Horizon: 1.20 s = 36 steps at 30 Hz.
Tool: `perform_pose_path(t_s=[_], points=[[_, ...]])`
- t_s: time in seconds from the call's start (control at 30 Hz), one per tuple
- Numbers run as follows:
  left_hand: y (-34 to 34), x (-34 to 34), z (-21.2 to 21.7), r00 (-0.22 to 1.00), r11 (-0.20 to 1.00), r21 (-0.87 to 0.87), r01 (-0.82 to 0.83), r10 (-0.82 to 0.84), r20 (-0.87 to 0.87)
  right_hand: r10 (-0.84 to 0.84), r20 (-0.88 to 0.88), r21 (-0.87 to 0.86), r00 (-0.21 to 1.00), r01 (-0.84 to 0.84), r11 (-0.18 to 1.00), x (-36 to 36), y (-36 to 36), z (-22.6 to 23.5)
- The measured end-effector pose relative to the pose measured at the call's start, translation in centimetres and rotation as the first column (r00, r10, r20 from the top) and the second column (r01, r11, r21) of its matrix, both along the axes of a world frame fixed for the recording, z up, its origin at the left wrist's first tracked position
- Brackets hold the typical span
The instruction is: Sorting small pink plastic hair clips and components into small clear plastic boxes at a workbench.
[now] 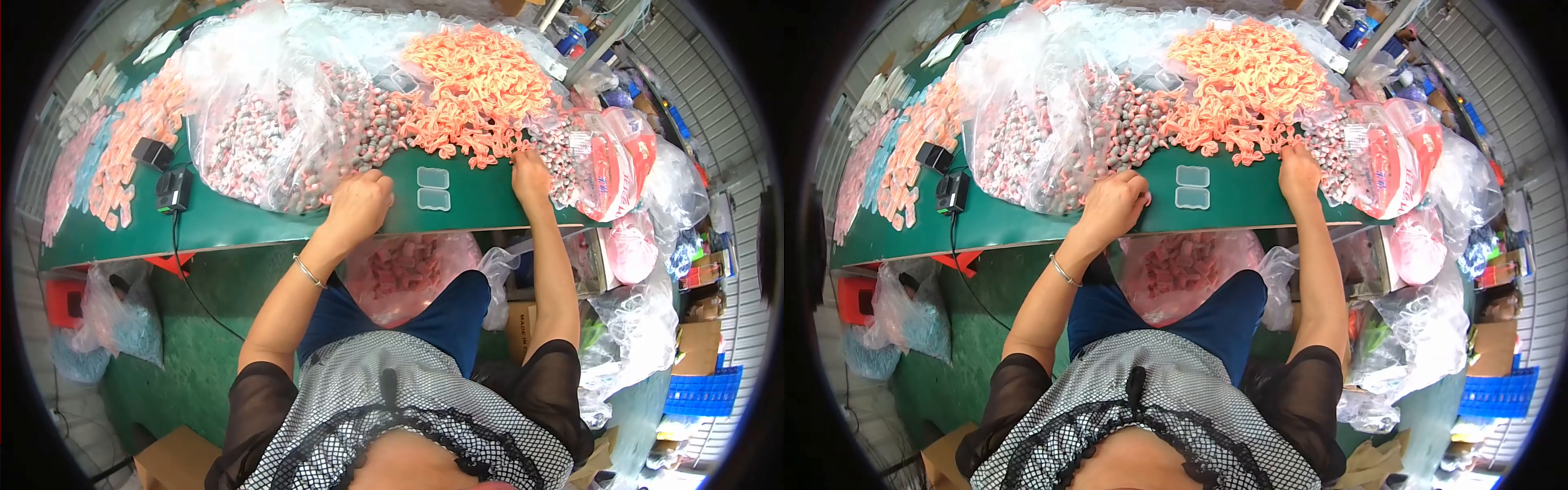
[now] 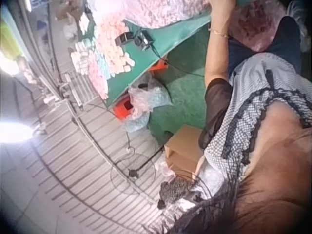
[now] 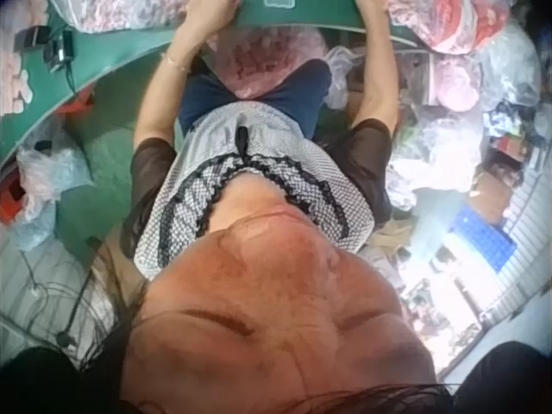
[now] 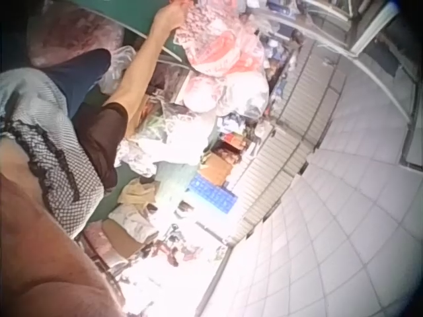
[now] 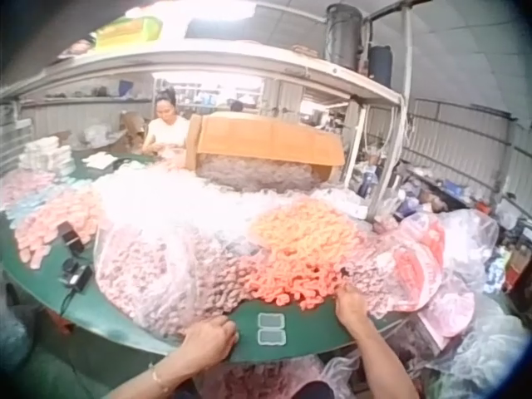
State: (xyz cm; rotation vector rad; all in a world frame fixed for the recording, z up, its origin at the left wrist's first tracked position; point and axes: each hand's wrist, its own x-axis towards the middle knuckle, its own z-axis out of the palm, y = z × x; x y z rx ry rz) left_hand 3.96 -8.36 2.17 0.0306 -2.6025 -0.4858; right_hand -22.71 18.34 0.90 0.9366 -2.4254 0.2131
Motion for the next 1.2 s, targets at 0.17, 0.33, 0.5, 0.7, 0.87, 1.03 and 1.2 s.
perform_pose_path(t_s=[0.17, 0.33, 0.5, 0.7, 0.87, 1.03, 1.2], points=[[1.8, -0.6, 0.7, 0.996, 0.978, 0.208, 0.019, -0.001, -0.087, -0.03, 0.004, 0.007, 1.0, 0.03, 1.0, -0.9, 0.4, -0.4], [3.4, -1.8, 0.5, 0.997, 0.904, 0.423, 0.059, -0.035, -0.064, -0.028, -0.01, -0.098, 1.0, 0.026, 0.995, 0.4, 0.0, -0.2], [4.9, -2.3, -0.4, 0.996, 0.922, 0.388, 0.009, 0.025, -0.082, 0.447, 0.391, -0.638, 0.805, -0.113, 0.761, 10.2, -4.3, 1.8], [6.0, -2.5, -1.0, 0.994, 0.961, 0.272, -0.058, 0.082, -0.077, 0.402, 0.305, -0.4, 0.863, -0.268, 0.877, 14.9, -6.7, 0.8], [5.6, -2.2, -1.3, 0.997, 0.975, 0.219, -0.024, 0.038, -0.062, 0.461, 0.346, -0.391, 0.817, -0.32, 0.863, 13.8, -6.6, 1.6], [5.3, -1.8, -0.8, 0.997, 0.968, 0.253, 0.004, 0.014, -0.07, 0.175, 0.227, -0.377, 0.958, -0.079, 0.923, 6.9, -4.3, 1.4], [4.8, -2.7, -1.5, 0.999, 0.978, 0.206, 0.046, -0.043, -0.02, 0.2, 0.048, -0.277, 0.979, -0.18, 0.944, 2.9, -3.1, -1.5]])
